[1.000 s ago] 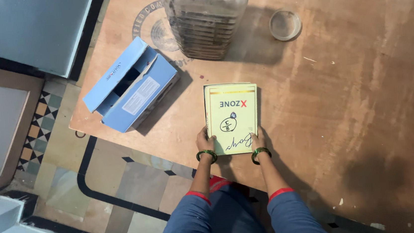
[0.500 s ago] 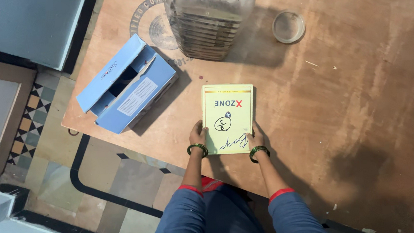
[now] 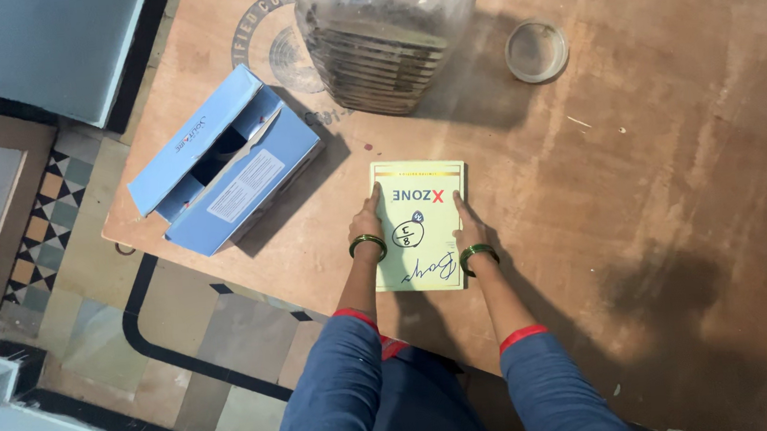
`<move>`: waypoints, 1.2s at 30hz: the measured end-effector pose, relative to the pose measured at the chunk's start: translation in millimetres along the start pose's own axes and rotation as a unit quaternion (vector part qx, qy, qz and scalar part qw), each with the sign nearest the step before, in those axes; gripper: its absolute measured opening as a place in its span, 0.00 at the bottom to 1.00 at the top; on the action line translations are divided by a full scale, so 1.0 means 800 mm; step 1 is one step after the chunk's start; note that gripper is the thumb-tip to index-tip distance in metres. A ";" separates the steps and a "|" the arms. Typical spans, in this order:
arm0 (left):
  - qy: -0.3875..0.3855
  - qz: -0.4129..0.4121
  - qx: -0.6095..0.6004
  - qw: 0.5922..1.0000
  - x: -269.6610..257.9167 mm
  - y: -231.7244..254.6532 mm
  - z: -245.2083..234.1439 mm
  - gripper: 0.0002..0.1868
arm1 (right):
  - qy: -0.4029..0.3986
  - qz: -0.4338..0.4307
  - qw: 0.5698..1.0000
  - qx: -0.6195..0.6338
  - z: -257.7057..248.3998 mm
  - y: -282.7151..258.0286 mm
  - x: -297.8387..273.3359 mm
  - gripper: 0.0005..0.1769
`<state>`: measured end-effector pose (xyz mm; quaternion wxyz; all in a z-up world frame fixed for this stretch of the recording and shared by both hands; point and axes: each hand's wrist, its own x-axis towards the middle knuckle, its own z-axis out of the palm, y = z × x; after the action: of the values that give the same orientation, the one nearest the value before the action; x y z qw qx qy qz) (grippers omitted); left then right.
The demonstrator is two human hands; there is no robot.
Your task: The person places a plastic-wrapped item into a large clear jar, then closes a light blue box and secures it with tape. They open a small green box containing tools, close it, and then open the blue box again to retrieve tape and apply it to the green box.
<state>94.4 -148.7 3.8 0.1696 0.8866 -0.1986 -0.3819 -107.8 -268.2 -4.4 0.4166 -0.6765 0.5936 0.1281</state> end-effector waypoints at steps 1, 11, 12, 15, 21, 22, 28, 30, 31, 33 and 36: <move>-0.015 -0.006 0.016 1.000 0.000 0.007 -0.003 0.34 | -0.007 0.010 1.000 -0.015 -0.002 0.000 0.005 0.55; -0.072 0.029 0.117 0.990 -0.006 0.014 -0.005 0.38 | -0.025 -0.081 0.991 -0.102 -0.010 0.006 0.011 0.67; -0.067 0.057 0.129 0.988 -0.012 0.006 0.004 0.42 | -0.015 -0.109 0.989 -0.102 -0.009 0.004 -0.003 0.67; -0.053 0.134 0.326 0.934 -0.042 -0.020 0.034 0.47 | -0.049 -0.061 0.969 -0.234 0.001 -0.005 -0.060 0.70; -0.084 0.086 0.225 0.967 -0.066 -0.046 0.061 0.46 | -0.025 -0.066 0.960 -0.271 0.010 -0.019 -0.112 0.72; -0.083 0.086 0.236 0.964 -0.064 -0.046 0.060 0.47 | -0.017 -0.068 0.961 -0.269 0.011 -0.024 -0.112 0.71; -0.052 0.092 0.255 0.961 -0.058 -0.045 0.076 0.44 | -0.048 -0.023 0.959 -0.279 0.013 -0.040 -0.107 0.66; -0.005 0.115 0.270 0.956 -0.055 -0.046 0.083 0.42 | -0.056 -0.017 0.960 -0.275 0.010 -0.042 -0.110 0.68; -0.007 0.118 0.286 0.951 -0.053 -0.043 0.084 0.42 | -0.053 -0.021 0.960 -0.274 0.007 -0.044 -0.111 0.71; -0.005 0.119 0.314 0.942 -0.043 -0.032 0.079 0.41 | -0.045 -0.039 0.960 -0.275 -0.004 -0.052 -0.103 0.77; 0.009 0.164 0.353 0.921 -0.033 -0.021 0.069 0.47 | 0.016 -0.121 0.954 -0.274 -0.014 -0.052 -0.085 0.83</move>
<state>40.7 -129.4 -23.7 -0.0925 0.8472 -0.4617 -0.2460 -90.9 -230.9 65.0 0.2181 -0.8332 0.4561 0.2242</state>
